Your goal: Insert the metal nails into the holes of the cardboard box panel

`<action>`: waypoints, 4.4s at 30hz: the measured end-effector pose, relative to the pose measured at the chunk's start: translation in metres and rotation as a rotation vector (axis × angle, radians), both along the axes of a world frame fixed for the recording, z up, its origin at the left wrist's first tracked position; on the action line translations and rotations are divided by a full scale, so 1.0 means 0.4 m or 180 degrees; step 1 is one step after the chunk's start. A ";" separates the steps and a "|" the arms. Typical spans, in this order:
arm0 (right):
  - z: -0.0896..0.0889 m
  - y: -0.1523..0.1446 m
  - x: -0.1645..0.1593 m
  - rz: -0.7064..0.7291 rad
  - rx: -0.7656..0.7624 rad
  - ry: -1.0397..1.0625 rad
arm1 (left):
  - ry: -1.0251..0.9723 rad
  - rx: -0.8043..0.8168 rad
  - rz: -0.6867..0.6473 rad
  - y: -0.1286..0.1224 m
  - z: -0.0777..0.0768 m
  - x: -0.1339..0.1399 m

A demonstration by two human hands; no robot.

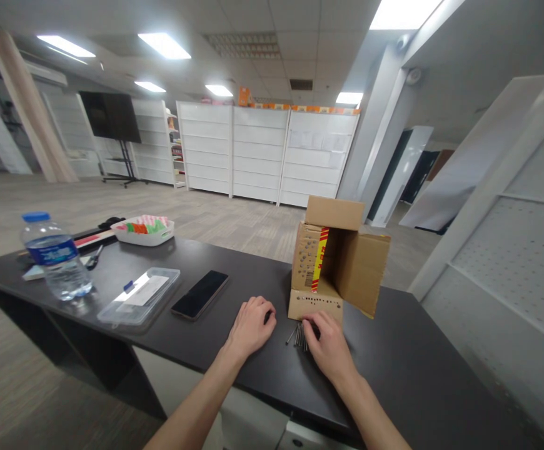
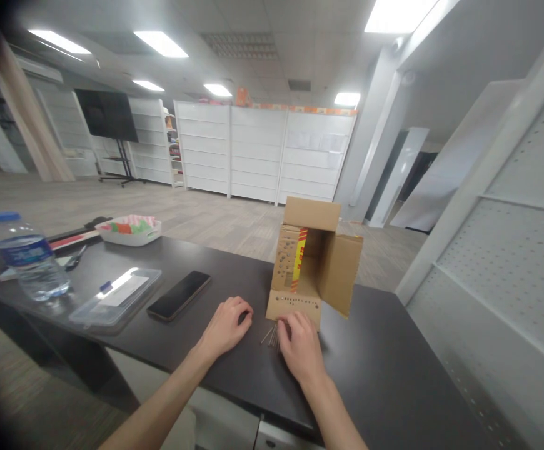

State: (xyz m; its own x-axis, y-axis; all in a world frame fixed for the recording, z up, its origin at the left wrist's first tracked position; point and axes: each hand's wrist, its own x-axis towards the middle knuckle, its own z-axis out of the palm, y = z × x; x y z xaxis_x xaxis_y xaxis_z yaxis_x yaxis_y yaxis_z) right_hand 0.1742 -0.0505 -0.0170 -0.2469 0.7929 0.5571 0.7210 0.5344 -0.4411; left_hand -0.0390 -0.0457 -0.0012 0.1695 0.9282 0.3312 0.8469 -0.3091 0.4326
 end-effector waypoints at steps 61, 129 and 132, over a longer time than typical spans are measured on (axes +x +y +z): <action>0.034 -0.062 -0.039 0.0254 -0.0100 -0.0745 | 0.0058 0.0031 -0.0074 -0.001 0.002 -0.004; 0.033 -0.057 -0.039 0.0355 -0.0393 -0.0525 | 0.0078 0.0016 -0.0081 0.005 -0.001 -0.004; 0.026 -0.053 -0.039 0.0351 -0.0356 -0.0550 | 0.0085 0.0010 -0.0079 0.005 -0.001 -0.005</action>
State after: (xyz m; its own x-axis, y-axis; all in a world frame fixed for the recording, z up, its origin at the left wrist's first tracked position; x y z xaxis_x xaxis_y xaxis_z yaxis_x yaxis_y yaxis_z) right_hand 0.1587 -0.0717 -0.0066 -0.4195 0.8103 0.4091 0.7309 0.5688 -0.3772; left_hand -0.0411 -0.0436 -0.0017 0.2014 0.9226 0.3290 0.8502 -0.3315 0.4090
